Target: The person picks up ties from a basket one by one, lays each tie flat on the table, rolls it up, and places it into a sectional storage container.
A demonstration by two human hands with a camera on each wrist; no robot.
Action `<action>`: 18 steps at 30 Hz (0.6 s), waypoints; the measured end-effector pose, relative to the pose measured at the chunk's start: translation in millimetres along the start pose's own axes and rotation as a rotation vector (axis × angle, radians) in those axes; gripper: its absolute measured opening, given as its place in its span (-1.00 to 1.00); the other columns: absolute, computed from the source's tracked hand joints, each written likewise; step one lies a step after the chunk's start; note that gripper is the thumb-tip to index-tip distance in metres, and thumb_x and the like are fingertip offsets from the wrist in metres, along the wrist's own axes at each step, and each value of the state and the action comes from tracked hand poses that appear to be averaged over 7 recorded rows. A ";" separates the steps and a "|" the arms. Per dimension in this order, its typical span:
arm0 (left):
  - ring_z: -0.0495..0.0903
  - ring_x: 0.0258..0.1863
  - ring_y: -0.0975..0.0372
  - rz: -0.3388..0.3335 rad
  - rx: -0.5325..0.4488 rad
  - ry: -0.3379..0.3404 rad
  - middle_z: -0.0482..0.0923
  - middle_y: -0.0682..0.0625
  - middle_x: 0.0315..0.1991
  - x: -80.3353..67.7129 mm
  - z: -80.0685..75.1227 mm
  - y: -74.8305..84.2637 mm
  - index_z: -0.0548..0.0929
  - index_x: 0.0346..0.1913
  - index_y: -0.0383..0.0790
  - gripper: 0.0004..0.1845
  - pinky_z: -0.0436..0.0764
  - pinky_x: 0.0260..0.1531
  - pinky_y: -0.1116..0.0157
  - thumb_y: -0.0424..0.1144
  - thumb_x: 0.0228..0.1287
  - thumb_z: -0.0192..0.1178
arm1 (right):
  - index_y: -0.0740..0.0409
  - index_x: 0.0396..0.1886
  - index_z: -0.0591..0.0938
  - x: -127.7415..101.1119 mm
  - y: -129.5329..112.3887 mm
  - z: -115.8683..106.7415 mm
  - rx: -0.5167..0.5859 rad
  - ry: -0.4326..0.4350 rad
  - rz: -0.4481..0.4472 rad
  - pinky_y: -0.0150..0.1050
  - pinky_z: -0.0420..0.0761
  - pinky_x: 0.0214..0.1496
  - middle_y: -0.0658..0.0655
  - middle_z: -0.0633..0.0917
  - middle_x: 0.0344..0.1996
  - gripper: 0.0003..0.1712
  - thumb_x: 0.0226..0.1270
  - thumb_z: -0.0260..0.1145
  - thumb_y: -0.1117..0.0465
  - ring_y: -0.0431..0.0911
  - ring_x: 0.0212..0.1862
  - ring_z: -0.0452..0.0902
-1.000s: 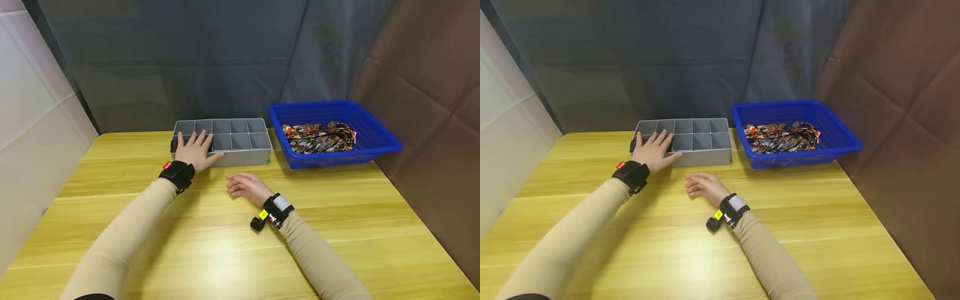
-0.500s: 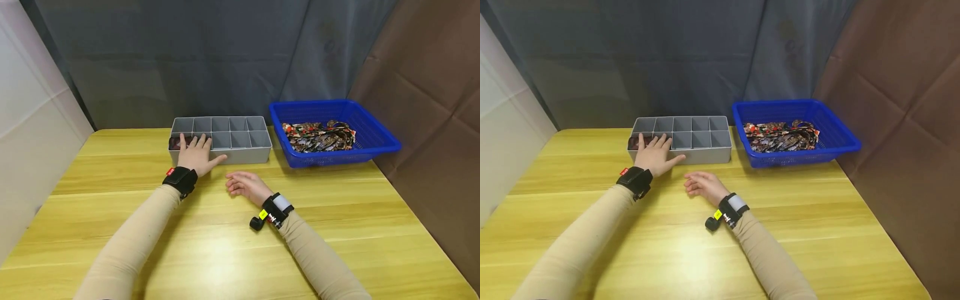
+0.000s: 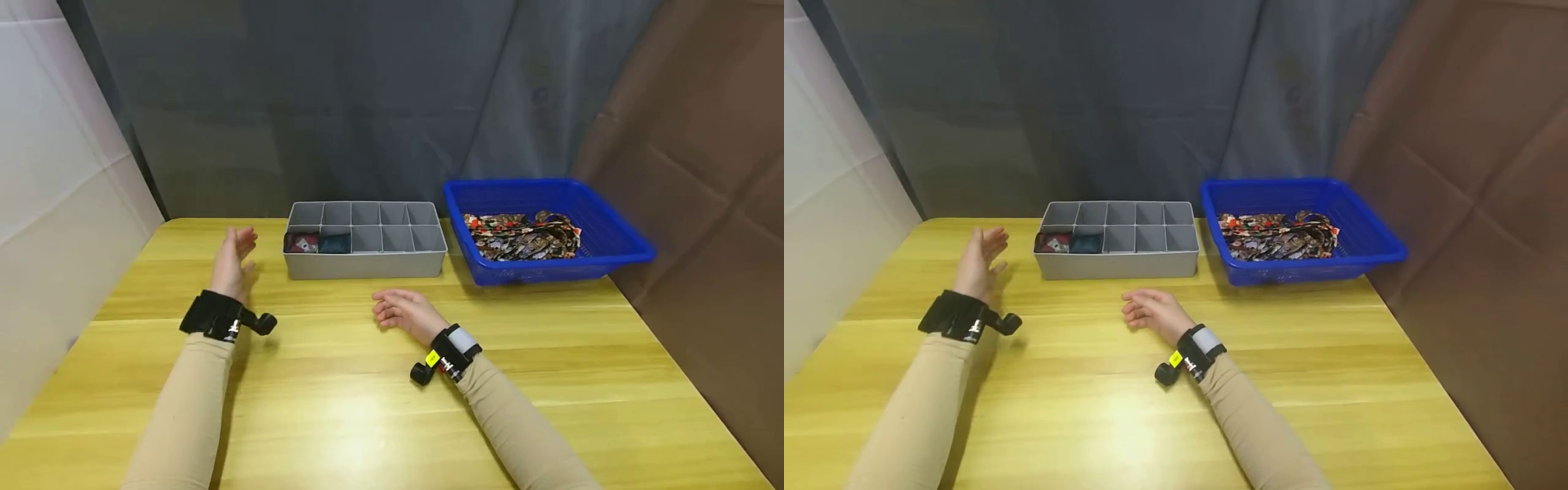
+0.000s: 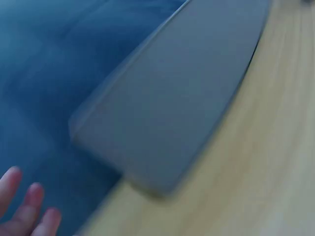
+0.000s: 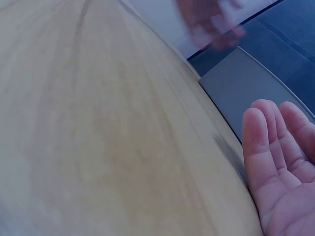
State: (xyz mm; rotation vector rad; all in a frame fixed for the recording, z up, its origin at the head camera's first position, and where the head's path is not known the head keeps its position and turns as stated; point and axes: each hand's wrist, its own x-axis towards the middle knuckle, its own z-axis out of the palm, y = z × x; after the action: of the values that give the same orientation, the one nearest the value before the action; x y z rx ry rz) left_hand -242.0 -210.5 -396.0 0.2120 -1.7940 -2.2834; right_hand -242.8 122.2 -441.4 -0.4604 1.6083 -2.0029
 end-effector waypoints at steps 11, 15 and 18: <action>0.19 0.39 0.16 -0.222 -0.720 -0.228 0.36 -0.10 0.17 -2.4 -72.6 -43.9 0.50 0.15 -0.26 -0.63 0.26 0.30 0.26 -0.08 0.50 -0.05 | 0.59 0.18 0.39 -1.5 -29.4 -0.1 -0.185 -0.046 -0.057 -0.22 0.62 -0.13 0.10 0.68 -0.23 -0.53 0.49 0.05 0.25 -0.10 -0.23 0.60; 0.29 0.33 0.13 -0.220 -0.712 -0.241 0.43 -0.10 0.11 -3.4 -60.8 -44.7 0.53 0.09 -0.28 -0.66 0.25 0.31 0.26 -0.11 0.51 -0.06 | 0.49 0.08 0.54 -16.3 -97.9 -24.1 -0.323 -0.079 -0.173 -0.16 0.62 -0.09 0.21 0.69 -0.21 -0.60 0.49 0.11 0.22 -0.05 -0.21 0.62; 0.39 0.25 0.12 -0.202 -0.711 -0.236 0.46 -0.11 0.08 -3.7 -53.7 -43.1 0.53 0.07 -0.28 -0.67 0.29 0.29 0.26 -0.12 0.52 -0.07 | 0.36 -0.02 0.64 -15.2 -163.7 -61.3 -0.409 0.044 -0.236 -0.20 0.63 -0.13 0.22 0.71 -0.24 -0.65 0.48 0.16 0.15 -0.04 -0.24 0.64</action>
State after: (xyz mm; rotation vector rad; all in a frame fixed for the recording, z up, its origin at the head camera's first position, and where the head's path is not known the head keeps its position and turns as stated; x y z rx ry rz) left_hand -228.7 -250.1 -450.8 -0.0072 -0.9605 -3.0249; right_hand -295.8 205.0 -296.1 -0.7941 2.0838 -1.8505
